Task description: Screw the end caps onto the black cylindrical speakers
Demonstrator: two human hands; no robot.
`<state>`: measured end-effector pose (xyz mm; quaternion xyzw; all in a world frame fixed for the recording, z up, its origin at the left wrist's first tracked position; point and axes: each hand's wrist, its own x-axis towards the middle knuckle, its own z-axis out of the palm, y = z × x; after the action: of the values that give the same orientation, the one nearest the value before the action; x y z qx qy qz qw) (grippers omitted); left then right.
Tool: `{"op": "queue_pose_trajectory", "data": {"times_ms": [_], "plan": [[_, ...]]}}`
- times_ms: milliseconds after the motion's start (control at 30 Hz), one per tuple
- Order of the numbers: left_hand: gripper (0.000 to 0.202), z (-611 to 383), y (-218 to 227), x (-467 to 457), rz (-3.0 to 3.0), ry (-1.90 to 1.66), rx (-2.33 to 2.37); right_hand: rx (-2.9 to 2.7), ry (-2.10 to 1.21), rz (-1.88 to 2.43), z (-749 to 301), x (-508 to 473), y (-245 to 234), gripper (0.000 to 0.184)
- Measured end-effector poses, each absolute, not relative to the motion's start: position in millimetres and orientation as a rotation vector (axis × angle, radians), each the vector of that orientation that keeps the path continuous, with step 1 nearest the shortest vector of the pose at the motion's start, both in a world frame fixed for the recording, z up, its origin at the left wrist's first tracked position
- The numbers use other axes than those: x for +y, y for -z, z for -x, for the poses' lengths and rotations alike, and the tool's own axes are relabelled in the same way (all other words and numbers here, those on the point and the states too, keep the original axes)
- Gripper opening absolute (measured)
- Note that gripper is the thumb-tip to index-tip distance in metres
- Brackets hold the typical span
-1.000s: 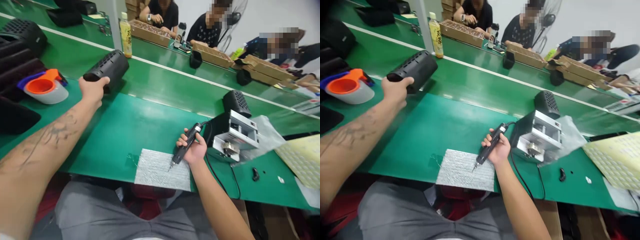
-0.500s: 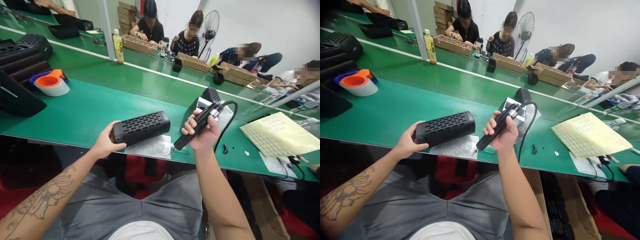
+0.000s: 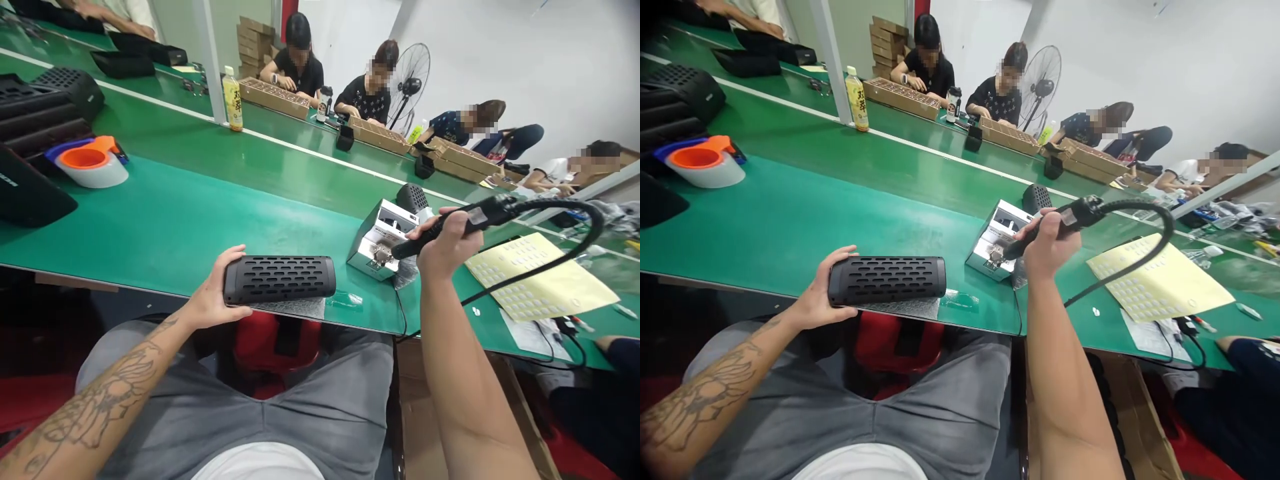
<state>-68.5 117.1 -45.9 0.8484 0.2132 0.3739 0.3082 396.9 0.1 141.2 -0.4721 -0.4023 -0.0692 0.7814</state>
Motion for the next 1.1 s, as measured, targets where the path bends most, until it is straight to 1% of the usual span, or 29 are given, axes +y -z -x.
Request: {"op": "queue_pose_trajectory", "data": {"times_ms": [100,200,333,533,633,733,833,933,1033,1100], "plan": [[0.117,63,55,111,-2.28,-1.139,0.577,-0.919,0.144,1.095,-399,14,-130,0.061],[0.116,60,55,108,-2.291,-1.158,0.608,-0.938,0.137,1.13,-396,16,-122,0.06],[0.12,59,52,108,-2.274,-1.132,0.669,-0.922,0.156,1.152,-389,7,-120,0.059],[0.125,59,46,103,-2.21,-1.065,0.739,-0.928,0.11,1.095,-359,-15,-129,0.05],[0.122,58,42,102,-2.184,-1.039,0.761,-0.954,0.024,0.997,-334,-28,-145,0.046],[0.114,56,43,104,-2.151,-1.043,0.712,-0.979,-0.125,0.913,-306,-40,-163,0.053],[0.113,55,46,107,-2.092,-1.047,0.692,-1.02,-0.37,0.89,-281,-47,-173,0.056],[0.118,54,46,108,-2.043,-1.051,0.697,-1.09,-0.5,0.873,-261,-48,-169,0.052],[0.118,54,41,107,-2.036,-1.024,0.672,-1.134,-0.474,0.861,-250,-44,-158,0.051],[0.116,54,37,107,-2.046,-1.013,0.654,-1.151,-0.476,0.886,-247,-41,-152,0.054]]}}
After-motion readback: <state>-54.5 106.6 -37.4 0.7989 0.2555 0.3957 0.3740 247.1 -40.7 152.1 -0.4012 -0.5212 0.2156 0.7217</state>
